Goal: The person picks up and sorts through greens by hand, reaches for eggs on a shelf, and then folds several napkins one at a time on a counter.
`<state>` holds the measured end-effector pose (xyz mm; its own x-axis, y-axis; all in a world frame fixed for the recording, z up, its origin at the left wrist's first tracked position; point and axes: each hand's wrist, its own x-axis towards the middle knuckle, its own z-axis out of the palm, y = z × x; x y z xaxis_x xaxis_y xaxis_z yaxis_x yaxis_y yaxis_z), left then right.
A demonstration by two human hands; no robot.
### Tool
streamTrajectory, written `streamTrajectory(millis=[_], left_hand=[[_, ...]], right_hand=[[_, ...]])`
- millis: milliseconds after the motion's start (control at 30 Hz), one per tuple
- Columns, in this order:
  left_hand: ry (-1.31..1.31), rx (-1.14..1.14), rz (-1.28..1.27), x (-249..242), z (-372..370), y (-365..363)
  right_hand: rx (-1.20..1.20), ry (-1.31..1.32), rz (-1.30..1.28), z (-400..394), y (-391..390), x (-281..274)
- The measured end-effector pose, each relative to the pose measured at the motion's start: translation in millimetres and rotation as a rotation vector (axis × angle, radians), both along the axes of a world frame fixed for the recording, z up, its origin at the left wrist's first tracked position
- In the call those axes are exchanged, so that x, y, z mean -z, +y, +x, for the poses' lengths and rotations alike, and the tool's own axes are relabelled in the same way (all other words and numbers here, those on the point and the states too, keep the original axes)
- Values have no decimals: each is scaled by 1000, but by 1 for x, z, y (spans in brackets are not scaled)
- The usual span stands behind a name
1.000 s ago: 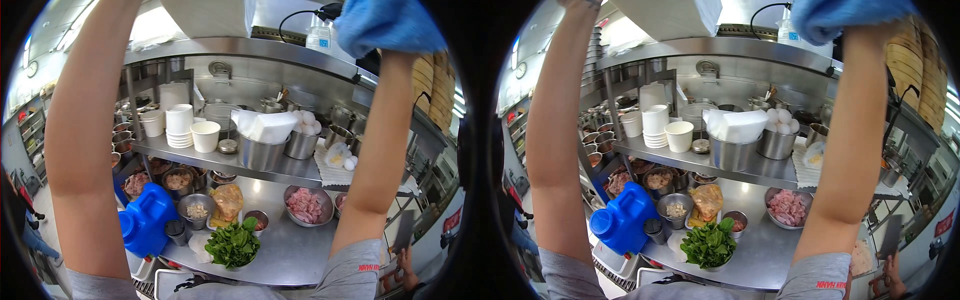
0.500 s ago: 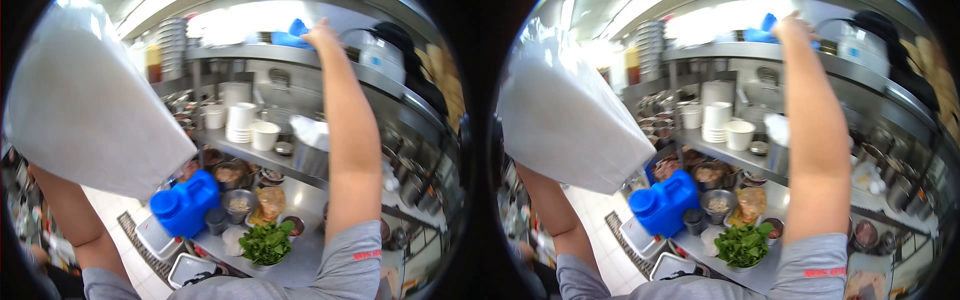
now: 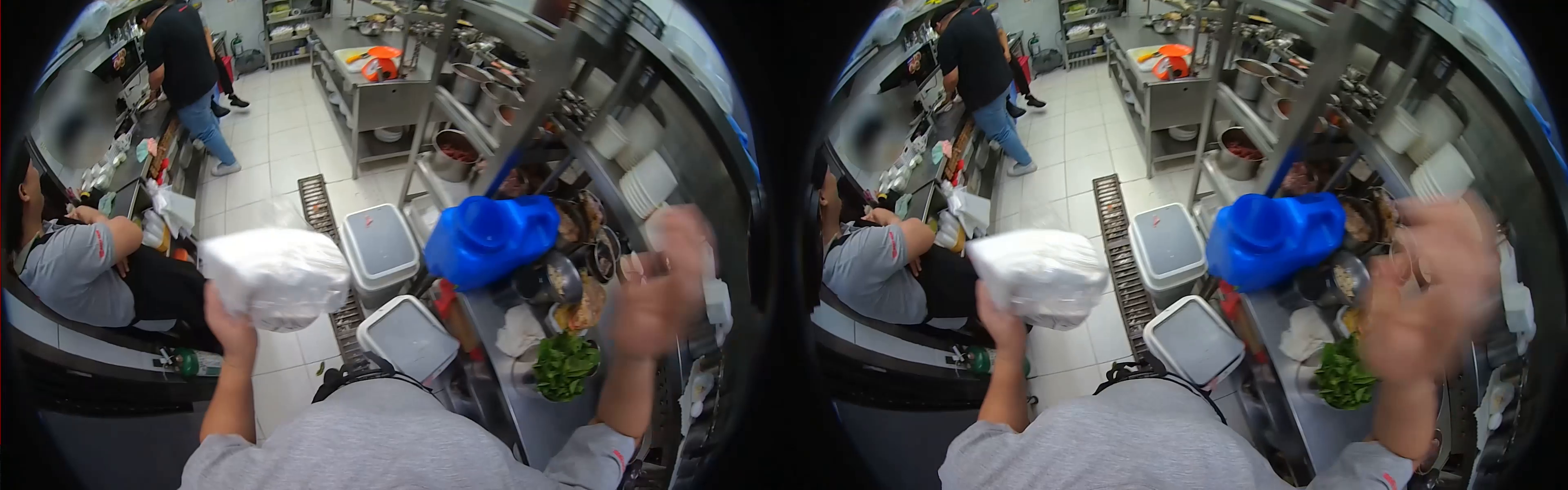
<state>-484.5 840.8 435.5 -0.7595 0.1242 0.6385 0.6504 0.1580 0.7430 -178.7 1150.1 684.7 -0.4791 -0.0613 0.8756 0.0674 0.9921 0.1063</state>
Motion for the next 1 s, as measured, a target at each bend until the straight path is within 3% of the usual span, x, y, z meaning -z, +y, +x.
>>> streamTrajectory(millis=[33, 67, 167, 200, 267, 433, 733, 833, 900, 933, 967, 1000], left_hand=[[-87, 87, -93, -2, 8, -8], [-160, 91, -173, 19, 4, -25], [-372, 168, -327, 75, -11, -78], [-311, 132, -300, 87, -13, -90], [-469, 116, -442, 105, -13, -127], [-616, 46, -468, 111, -6, -167], [-602, 22, -343, 101, -82, -123], [-609, 73, -366, 109, -129, -92], [-586, 102, -344, 117, -168, -65], [-574, 125, -324, 119, -188, -49], [-628, 152, -320, 119, -208, -34], [-616, 151, -310, 117, -229, -18]], right_hand=[[-19, -213, 46, -38, -11, 24], [-19, -310, -95, -68, -21, 65], [-97, -505, -775, -123, -33, 226], [-23, -616, -967, -129, -42, 273], [0, -638, -1329, -132, -70, 356], [40, -651, -1778, -145, -116, 442], [43, -694, -1760, -233, -81, 476], [110, -1026, -1373, -242, -55, 491], [262, -1105, -1480, -242, -59, 502], [306, -1245, -1389, -242, -71, 499], [189, -1270, -1599, -236, -81, 520], [-59, -890, -1864, -201, -89, 665]])
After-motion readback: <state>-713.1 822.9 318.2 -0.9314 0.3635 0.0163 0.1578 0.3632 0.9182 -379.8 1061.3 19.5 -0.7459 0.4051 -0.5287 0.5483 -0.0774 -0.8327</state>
